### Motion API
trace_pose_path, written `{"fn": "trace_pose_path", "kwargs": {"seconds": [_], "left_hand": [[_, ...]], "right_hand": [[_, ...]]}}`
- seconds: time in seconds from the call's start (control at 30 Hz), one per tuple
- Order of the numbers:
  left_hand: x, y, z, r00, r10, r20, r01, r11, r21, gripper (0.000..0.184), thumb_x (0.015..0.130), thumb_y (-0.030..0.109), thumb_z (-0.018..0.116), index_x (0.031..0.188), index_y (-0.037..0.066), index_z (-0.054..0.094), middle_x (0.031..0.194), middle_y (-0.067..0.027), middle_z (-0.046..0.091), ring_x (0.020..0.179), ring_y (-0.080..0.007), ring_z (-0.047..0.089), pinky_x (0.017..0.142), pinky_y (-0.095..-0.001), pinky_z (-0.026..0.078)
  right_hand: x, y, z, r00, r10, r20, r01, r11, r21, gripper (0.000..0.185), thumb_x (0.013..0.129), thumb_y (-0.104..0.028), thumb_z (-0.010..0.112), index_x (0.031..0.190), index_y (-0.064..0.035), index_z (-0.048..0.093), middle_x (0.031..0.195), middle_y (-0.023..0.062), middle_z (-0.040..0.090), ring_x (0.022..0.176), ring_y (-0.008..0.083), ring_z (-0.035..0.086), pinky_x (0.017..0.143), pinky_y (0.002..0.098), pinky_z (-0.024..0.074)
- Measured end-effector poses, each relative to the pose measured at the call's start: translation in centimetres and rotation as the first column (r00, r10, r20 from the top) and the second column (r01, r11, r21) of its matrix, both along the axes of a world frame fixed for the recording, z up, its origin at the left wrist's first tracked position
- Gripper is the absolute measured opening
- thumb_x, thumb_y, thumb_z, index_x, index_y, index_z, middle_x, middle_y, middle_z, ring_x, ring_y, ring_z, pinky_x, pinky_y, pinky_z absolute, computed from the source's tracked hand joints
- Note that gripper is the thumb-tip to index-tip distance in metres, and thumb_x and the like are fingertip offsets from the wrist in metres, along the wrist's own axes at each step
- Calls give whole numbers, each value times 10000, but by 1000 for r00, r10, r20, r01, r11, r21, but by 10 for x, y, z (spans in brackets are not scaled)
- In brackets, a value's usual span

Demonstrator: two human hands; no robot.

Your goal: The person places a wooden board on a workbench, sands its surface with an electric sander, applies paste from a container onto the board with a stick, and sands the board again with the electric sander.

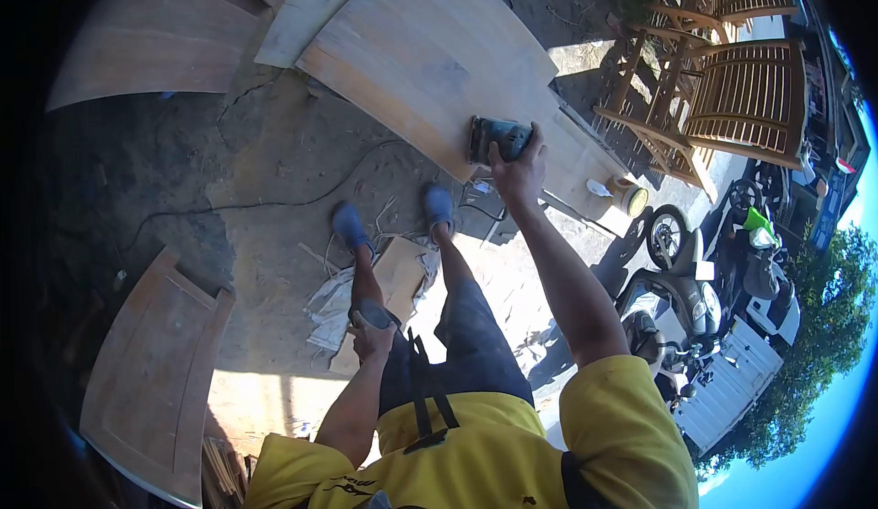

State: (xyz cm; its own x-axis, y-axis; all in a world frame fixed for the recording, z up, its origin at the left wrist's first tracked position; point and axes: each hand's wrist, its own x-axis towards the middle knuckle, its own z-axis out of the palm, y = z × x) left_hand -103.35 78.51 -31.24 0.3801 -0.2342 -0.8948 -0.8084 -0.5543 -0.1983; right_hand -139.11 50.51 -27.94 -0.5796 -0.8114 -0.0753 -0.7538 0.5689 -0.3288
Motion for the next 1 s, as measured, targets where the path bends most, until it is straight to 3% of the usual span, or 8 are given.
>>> {"fn": "trace_pose_path", "kwargs": {"seconds": [0.07,0.13,0.3,0.4,0.53,0.7,0.77,1.0], "left_hand": [[-1,-2,1,1000,2,2,-2,1000,-2,1144,764,450,917,1639,123,255,1422,-319,492,1140,-491,694,991,-540,583],[-1,-3,1,1000,-2,2,2,1000,-2,1140,766,448,913,1637,125,253,1438,-323,486,1150,-492,689,1005,-543,576],[-7,2,-2,1000,3,4,-3,999,-33,1140,760,447,904,1636,129,247,1472,-343,467,1210,-500,661,1050,-546,551],[-11,4,-6,1000,6,10,-6,1000,-10,1146,756,461,899,1638,131,245,1467,-348,466,1234,-502,648,1061,-543,544],[-8,10,-5,999,32,1,-32,999,1,1147,761,481,887,1642,126,243,1460,-349,467,1229,-499,648,1059,-543,546],[-13,15,-6,994,111,-26,-111,994,9,1179,748,472,911,1639,130,219,1498,-323,443,1200,-506,663,1030,-553,560],[-12,19,-10,995,101,-16,-101,995,-7,1187,743,474,915,1640,137,214,1495,-316,447,1203,-507,658,1037,-553,555],[-7,19,-10,991,134,-13,-134,991,26,1165,764,462,884,1671,122,239,1526,-350,428,1273,-498,631,1085,-537,540]], "right_hand": [[25,-44,-4,993,114,30,-111,990,-82,923,825,-360,869,1568,-72,402,1245,295,609,988,515,684,878,564,574],[54,-98,1,977,189,99,-187,982,-32,912,828,-376,848,1580,-113,404,1227,296,609,941,515,699,832,575,594],[117,-226,7,886,439,150,-446,895,11,882,842,-402,810,1595,-186,405,1231,316,607,948,523,712,837,570,612],[151,-283,-2,851,510,125,-502,860,-94,881,840,-407,806,1595,-188,408,1239,326,604,937,525,715,841,570,613],[149,-298,-8,804,585,108,-570,809,-140,874,841,-403,807,1596,-209,411,1243,325,600,950,520,716,845,574,611],[89,-237,2,734,672,97,-674,738,-12,888,839,-425,813,1601,-208,413,1210,290,616,944,510,717,829,590,614],[79,-233,1,771,631,87,-633,774,-4,902,839,-433,816,1609,-210,401,1198,279,619,942,506,717,824,589,616],[152,-318,-11,720,694,27,-689,719,-96,905,827,-407,846,1595,-206,412,1202,278,624,980,511,708,857,579,600]]}}
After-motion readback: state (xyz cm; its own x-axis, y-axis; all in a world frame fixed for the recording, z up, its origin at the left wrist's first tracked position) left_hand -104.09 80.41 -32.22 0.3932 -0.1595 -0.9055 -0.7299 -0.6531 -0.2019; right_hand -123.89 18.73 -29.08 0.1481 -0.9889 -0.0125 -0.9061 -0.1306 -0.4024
